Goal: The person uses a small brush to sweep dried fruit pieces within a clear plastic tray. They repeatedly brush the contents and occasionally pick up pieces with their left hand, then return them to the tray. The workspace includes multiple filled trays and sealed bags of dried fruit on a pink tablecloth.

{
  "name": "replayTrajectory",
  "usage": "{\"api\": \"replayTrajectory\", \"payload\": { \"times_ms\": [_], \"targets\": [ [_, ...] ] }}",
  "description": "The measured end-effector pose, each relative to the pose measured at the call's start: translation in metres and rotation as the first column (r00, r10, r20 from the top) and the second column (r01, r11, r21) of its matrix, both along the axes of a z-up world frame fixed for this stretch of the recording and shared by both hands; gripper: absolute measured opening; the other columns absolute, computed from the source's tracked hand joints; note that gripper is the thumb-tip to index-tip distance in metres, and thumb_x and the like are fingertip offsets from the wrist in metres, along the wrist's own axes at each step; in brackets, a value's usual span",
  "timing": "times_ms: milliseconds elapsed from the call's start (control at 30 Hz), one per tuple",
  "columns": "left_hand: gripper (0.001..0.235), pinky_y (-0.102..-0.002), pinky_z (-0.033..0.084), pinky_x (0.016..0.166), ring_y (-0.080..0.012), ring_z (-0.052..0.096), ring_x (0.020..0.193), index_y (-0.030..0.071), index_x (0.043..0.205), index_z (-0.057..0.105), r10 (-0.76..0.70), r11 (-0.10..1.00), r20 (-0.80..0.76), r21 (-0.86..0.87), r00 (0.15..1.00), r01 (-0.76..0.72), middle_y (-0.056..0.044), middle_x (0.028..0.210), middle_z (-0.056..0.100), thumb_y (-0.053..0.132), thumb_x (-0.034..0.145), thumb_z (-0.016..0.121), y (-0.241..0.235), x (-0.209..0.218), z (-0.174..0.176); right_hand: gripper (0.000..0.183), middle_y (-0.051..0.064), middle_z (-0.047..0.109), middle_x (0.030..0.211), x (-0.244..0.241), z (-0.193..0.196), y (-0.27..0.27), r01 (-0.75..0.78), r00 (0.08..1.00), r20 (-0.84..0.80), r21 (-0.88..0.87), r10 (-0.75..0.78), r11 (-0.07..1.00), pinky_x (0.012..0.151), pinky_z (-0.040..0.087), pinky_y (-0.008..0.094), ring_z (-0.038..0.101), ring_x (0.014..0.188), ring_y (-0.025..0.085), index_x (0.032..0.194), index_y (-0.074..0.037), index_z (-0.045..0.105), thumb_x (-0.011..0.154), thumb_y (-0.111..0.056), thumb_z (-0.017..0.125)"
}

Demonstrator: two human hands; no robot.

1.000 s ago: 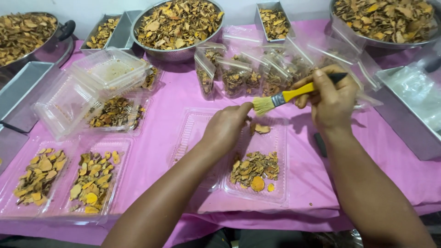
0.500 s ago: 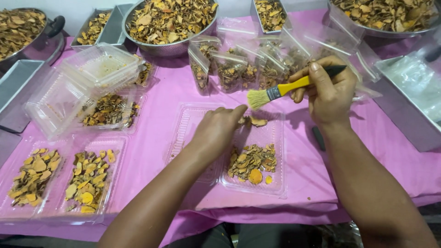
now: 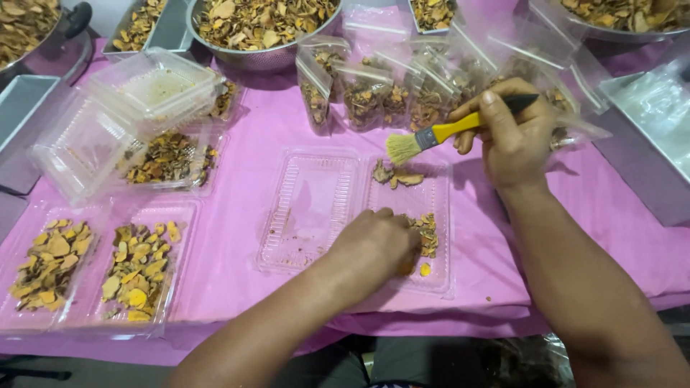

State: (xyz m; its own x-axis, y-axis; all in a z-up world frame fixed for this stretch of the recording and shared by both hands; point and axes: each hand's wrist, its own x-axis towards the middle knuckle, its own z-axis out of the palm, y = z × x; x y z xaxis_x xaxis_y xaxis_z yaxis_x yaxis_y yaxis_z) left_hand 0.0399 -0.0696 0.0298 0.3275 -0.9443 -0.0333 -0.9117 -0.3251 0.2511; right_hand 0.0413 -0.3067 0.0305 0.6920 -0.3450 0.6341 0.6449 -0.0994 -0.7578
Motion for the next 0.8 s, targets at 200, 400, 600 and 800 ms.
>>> {"api": "replayTrajectory", "payload": {
  "times_ms": [200,400,600,800],
  "targets": [
    [0.009,-0.05,0.043,0.086,-0.0326,0.058,0.098,0.013,0.086,0.078,-0.025,0.997,0.31,-0.066,0.951,0.048,-0.006,0.096,0.069,0.013,0.082,0.071,0.0,-0.02,-0.034,0.009,0.027,0.069,0.095,-0.001,0.001,0.001,-0.013,1.0,0.013,-0.017,0.013,1.0,0.051,0.056,0.03,0.066,0.063,0.028,0.103,-0.001,0.053,0.111,-0.007,0.053],
    [0.011,-0.047,0.042,0.085,-0.0293,0.058,0.096,0.017,0.078,0.08,-0.042,0.991,0.372,-0.099,0.927,0.085,-0.003,0.088,0.071,0.023,0.083,0.073,0.001,-0.034,-0.033,0.011,0.024,0.068,0.093,-0.003,0.002,0.002,-0.058,0.998,0.019,-0.061,0.059,0.996,0.052,0.057,0.028,0.07,0.069,0.028,0.101,-0.002,0.055,0.11,-0.007,0.053],
    [0.009,-0.05,0.041,0.088,-0.0309,0.059,0.097,0.015,0.083,0.079,-0.088,0.995,0.305,0.072,0.948,0.069,-0.007,0.086,0.072,0.011,0.083,0.071,-0.006,-0.03,-0.025,0.012,0.027,0.07,0.098,-0.005,0.009,0.008,-0.412,0.91,0.01,-0.071,0.414,0.908,0.06,0.065,0.032,0.072,0.067,0.03,0.104,0.003,0.06,0.104,-0.008,0.057],
    [0.015,-0.048,0.039,0.089,-0.0298,0.058,0.103,0.02,0.093,0.079,-0.074,0.978,0.293,0.21,0.953,0.011,-0.004,0.095,0.074,0.015,0.085,0.067,-0.019,-0.029,-0.027,0.012,0.026,0.07,0.097,-0.007,0.011,0.009,-0.369,0.929,0.017,-0.056,0.371,0.928,0.059,0.064,0.032,0.07,0.062,0.028,0.104,0.001,0.06,0.105,-0.011,0.057]
  ]
}}
